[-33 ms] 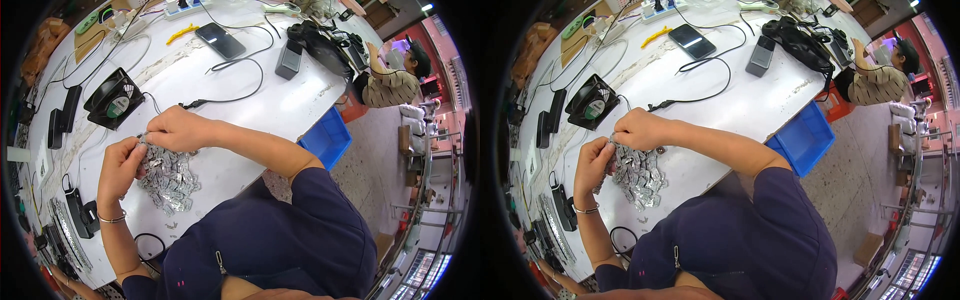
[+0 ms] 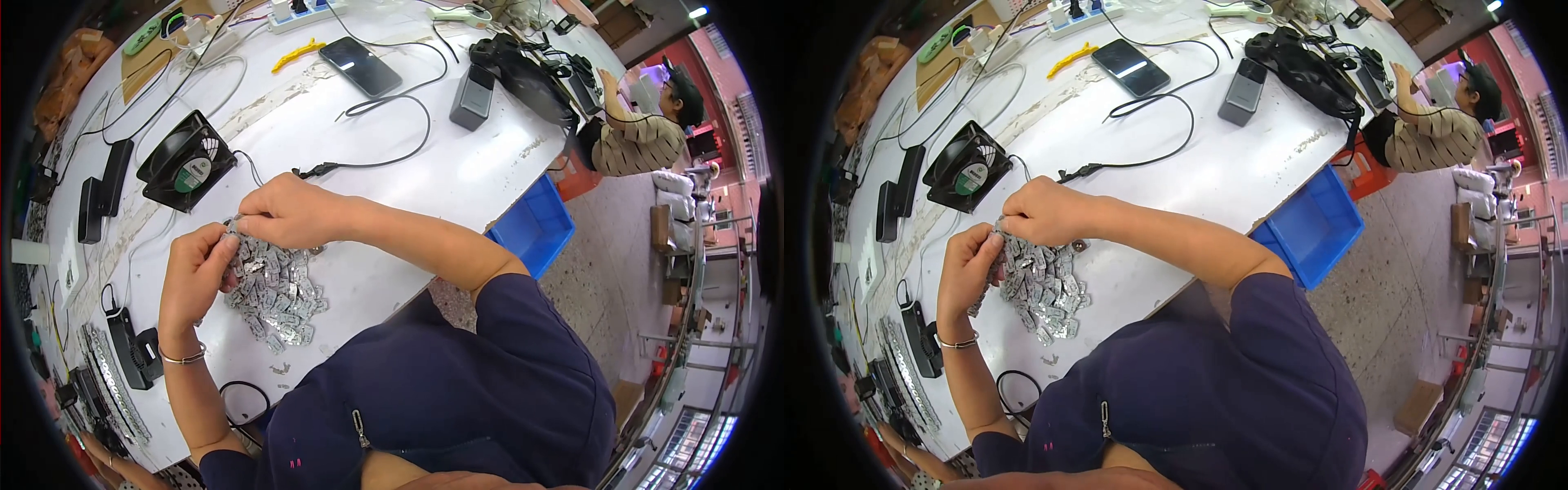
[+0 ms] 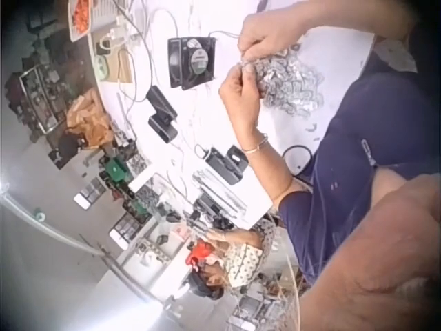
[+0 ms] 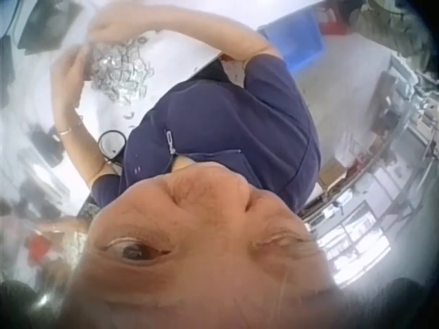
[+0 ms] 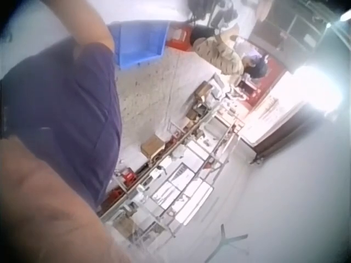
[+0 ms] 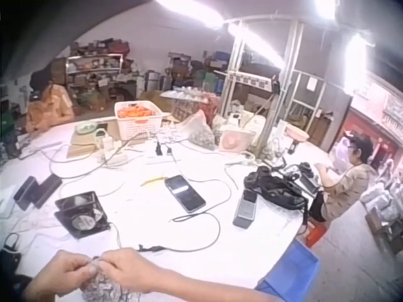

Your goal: The person assembles small metal parts and components into plastic housings by hand on a workbench.

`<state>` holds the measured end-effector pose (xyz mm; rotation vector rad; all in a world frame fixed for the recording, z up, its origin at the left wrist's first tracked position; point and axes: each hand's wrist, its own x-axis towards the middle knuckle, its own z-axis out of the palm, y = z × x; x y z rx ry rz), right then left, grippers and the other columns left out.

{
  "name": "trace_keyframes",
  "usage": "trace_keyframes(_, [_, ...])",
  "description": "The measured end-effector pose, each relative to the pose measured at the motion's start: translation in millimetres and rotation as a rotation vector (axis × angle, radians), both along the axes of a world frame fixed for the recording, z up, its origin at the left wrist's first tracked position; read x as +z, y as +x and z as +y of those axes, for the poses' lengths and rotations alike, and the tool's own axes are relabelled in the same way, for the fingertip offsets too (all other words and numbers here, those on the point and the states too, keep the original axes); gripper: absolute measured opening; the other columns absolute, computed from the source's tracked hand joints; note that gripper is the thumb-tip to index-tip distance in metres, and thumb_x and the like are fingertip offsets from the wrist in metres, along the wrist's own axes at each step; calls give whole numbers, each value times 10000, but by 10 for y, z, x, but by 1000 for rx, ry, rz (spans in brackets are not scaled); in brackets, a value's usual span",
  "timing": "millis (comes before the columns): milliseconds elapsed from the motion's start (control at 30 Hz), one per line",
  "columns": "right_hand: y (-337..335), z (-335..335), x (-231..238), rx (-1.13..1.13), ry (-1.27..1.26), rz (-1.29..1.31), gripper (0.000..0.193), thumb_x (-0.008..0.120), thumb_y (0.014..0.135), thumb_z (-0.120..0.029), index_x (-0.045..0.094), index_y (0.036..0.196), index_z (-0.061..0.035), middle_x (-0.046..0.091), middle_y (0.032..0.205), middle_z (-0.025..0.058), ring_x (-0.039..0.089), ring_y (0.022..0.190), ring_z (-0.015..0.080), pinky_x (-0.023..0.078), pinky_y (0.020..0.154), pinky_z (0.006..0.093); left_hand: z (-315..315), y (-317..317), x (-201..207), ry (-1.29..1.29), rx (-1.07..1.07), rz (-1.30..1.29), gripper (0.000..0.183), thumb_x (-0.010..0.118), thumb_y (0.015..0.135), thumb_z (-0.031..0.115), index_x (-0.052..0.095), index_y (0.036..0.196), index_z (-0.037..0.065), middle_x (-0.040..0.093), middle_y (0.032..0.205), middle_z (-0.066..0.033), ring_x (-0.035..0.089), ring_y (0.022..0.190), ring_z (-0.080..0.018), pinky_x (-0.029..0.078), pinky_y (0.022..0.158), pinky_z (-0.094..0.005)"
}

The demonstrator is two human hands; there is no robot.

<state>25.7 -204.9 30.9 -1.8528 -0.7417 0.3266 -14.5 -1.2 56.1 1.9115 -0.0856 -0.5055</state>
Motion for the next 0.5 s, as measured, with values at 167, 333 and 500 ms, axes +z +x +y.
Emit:
trace_keyframes(167, [66,108,-20,71,-38,-91,285,570,853,-228,540,705,14,512,582,125,433,545,171,418,554,332,84,-33,-61,5,-25,-59,232,552,932,143,586,762,-11,530,586,1,492,495,-62,389,455,-222])
trace_keyframes(333, [141,-28,14,252,123,522,268,545,962,-252,599,797,-47,508,617,-35,459,535,27,350,476,193,164,28,-19,-120,-178,-135,237,557,929,199,634,816,6,548,597,6,489,509,-51,382,468,-211])
trace_keyframes(500, [126,98,-136,69,151,532,271,558,946,-224,574,746,-42,530,643,-19,451,523,51,374,470,217,186,19,-148,-26,-32,-239,190,520,953,136,622,955,-25,584,710,-5,551,594,-61,450,533,-218])
